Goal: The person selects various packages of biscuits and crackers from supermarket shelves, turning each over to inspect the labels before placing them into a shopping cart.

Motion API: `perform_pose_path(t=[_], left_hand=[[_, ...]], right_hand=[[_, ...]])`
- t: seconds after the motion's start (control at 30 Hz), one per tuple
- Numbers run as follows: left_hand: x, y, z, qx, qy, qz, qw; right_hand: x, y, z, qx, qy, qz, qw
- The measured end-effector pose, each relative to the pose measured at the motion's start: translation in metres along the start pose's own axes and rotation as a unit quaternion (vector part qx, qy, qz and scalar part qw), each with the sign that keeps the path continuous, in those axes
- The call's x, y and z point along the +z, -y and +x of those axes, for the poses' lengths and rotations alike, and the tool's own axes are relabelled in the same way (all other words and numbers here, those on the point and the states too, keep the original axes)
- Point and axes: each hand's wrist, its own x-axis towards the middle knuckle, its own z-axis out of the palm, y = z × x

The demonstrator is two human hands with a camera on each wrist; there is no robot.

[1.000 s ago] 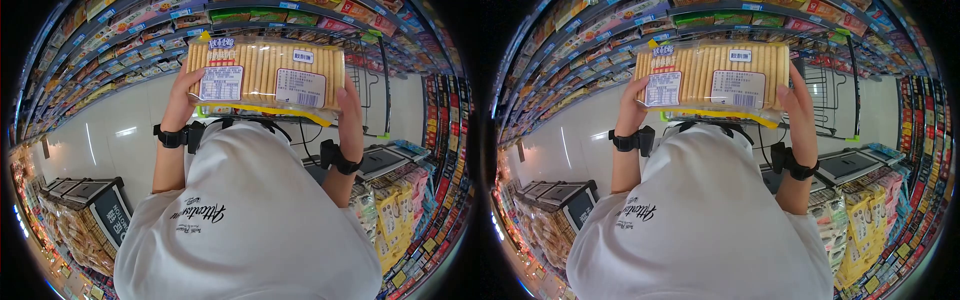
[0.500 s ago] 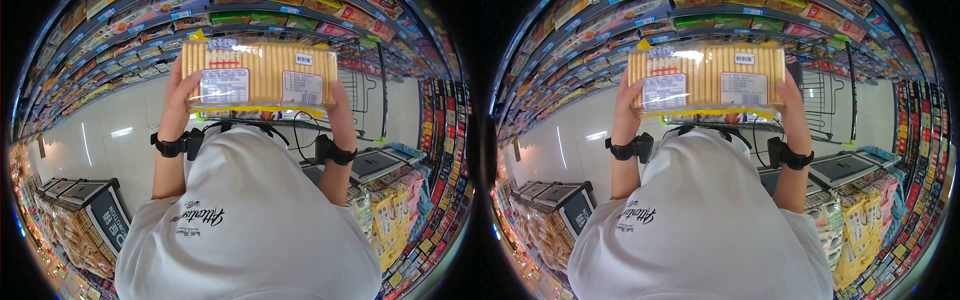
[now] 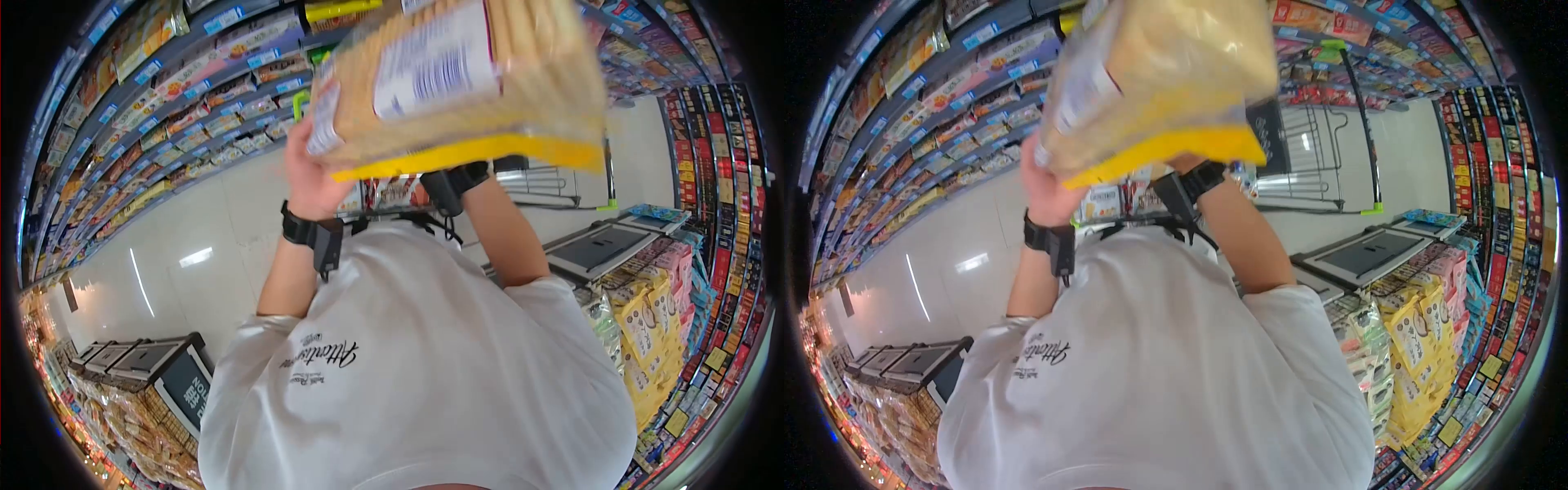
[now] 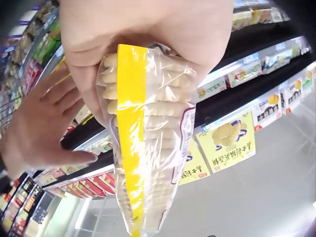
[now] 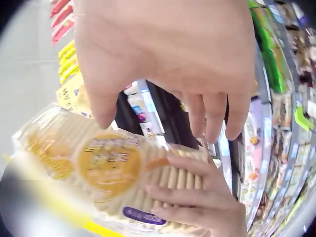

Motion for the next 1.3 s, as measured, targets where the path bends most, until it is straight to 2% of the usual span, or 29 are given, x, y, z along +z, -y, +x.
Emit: perform_pose_path(t=[0.07, 0.2, 0.3, 0.33, 0.4, 0.43, 0.47, 0.5, 0.53, 0.57, 0.6, 0.67, 0.7, 0.73, 0.77, 0.8, 0.87, 0.9, 0.97, 1.0, 1.07, 1.1, 1.13, 1.17, 1.2, 1.27, 1.3], left_hand=[[0.011, 0.007, 0.002, 0.038, -0.079, 0.035, 0.996], [-0.002, 0.007, -0.002, 0.004, -0.084, 0.043, 0.996], [-0.01, 0.01, 0.001, -0.042, -0.06, -0.006, 0.997], [-0.014, 0.012, 0.001, -0.048, -0.058, -0.004, 0.997], [-0.02, 0.017, 0.0, -0.118, -0.067, -0.025, 0.99], [-0.02, 0.018, 0.001, -0.119, -0.137, 0.099, 0.978], [-0.018, 0.014, 0.001, -0.124, -0.136, 0.104, 0.977], [-0.014, 0.004, -0.001, -0.146, -0.109, 0.387, 0.904], [-0.01, -0.006, -0.001, -0.155, -0.069, 0.636, 0.753], [-0.004, -0.015, -0.003, -0.137, -0.049, 0.73, 0.668], [0.02, -0.017, -0.01, -0.143, -0.048, 0.731, 0.666], [0.072, -0.024, -0.026, -0.114, -0.128, 0.608, 0.775], [0.072, -0.024, -0.033, -0.116, -0.131, 0.609, 0.773], [0.073, -0.024, -0.041, -0.099, -0.093, 0.544, 0.828], [0.073, -0.025, -0.047, -0.082, -0.058, 0.475, 0.874], [0.07, -0.028, -0.047, -0.085, -0.067, 0.478, 0.872], [0.055, -0.041, -0.038, -0.07, -0.107, 0.444, 0.887], [0.037, -0.049, -0.035, -0.081, -0.094, 0.325, 0.938], [0.022, -0.057, -0.031, -0.077, -0.095, 0.367, 0.922], [0.014, -0.058, -0.031, -0.073, -0.09, 0.404, 0.908], [-0.001, -0.053, -0.03, -0.052, -0.101, 0.38, 0.918], [-0.006, -0.048, -0.025, -0.023, -0.126, 0.342, 0.931], [-0.012, -0.042, -0.02, 0.007, -0.149, 0.302, 0.941], [-0.014, -0.035, -0.014, 0.001, -0.136, 0.259, 0.956], [-0.019, -0.029, -0.006, -0.003, -0.137, 0.254, 0.957], [-0.034, -0.014, 0.013, -0.032, -0.104, 0.273, 0.956], [-0.041, -0.007, 0.023, -0.044, -0.124, 0.253, 0.959]], right_hand=[[0.005, -0.013, 0.004, -0.05, 0.009, -0.079, 0.996], [0.008, -0.033, 0.0, -0.11, 0.015, -0.23, 0.967], [0.011, -0.042, 0.003, -0.141, 0.011, -0.339, 0.93], [0.008, -0.043, 0.002, -0.14, 0.006, -0.342, 0.929], [0.01, -0.024, -0.006, -0.085, 0.024, -0.16, 0.983], [0.01, -0.017, -0.003, -0.058, 0.032, -0.064, 0.996], [0.009, -0.006, -0.01, -0.033, 0.038, 0.033, 0.998], [0.008, 0.002, -0.01, -0.008, 0.044, 0.129, 0.991], [0.007, 0.008, -0.009, 0.015, 0.049, 0.225, 0.973], [0.002, 0.016, -0.013, 0.04, 0.055, 0.32, 0.945], [0.0, 0.026, -0.023, 0.065, 0.061, 0.413, 0.907], [-0.002, 0.036, -0.017, 0.112, 0.079, 0.584, 0.8], [-0.001, 0.039, -0.018, 0.281, -0.022, 0.419, 0.863], [-0.008, 0.004, -0.03, 0.299, -0.025, 0.347, 0.889], [-0.015, -0.002, -0.032, 0.303, -0.023, 0.269, 0.914], [-0.019, 0.001, -0.032, 0.307, -0.019, 0.192, 0.932], [-0.031, 0.025, -0.027, 0.336, -0.023, 0.122, 0.934], [-0.037, 0.031, -0.025, 0.336, -0.021, 0.13, 0.932], [-0.052, 0.04, -0.023, 0.322, -0.075, -0.034, 0.943], [-0.058, 0.049, -0.023, 0.326, -0.076, -0.032, 0.942], [-0.068, 0.065, -0.024, 0.234, -0.094, -0.015, 0.968], [-0.069, 0.068, -0.025, 0.24, -0.096, -0.016, 0.966], [-0.071, 0.07, -0.024, 0.229, -0.129, 0.078, 0.962], [-0.073, 0.07, -0.025, 0.214, -0.162, 0.171, 0.948], [-0.075, 0.065, -0.027, 0.219, -0.165, 0.167, 0.947], [-0.082, 0.04, -0.036, 0.301, -0.142, 0.265, 0.905], [-0.086, 0.03, -0.041, 0.312, -0.154, 0.189, 0.918]])
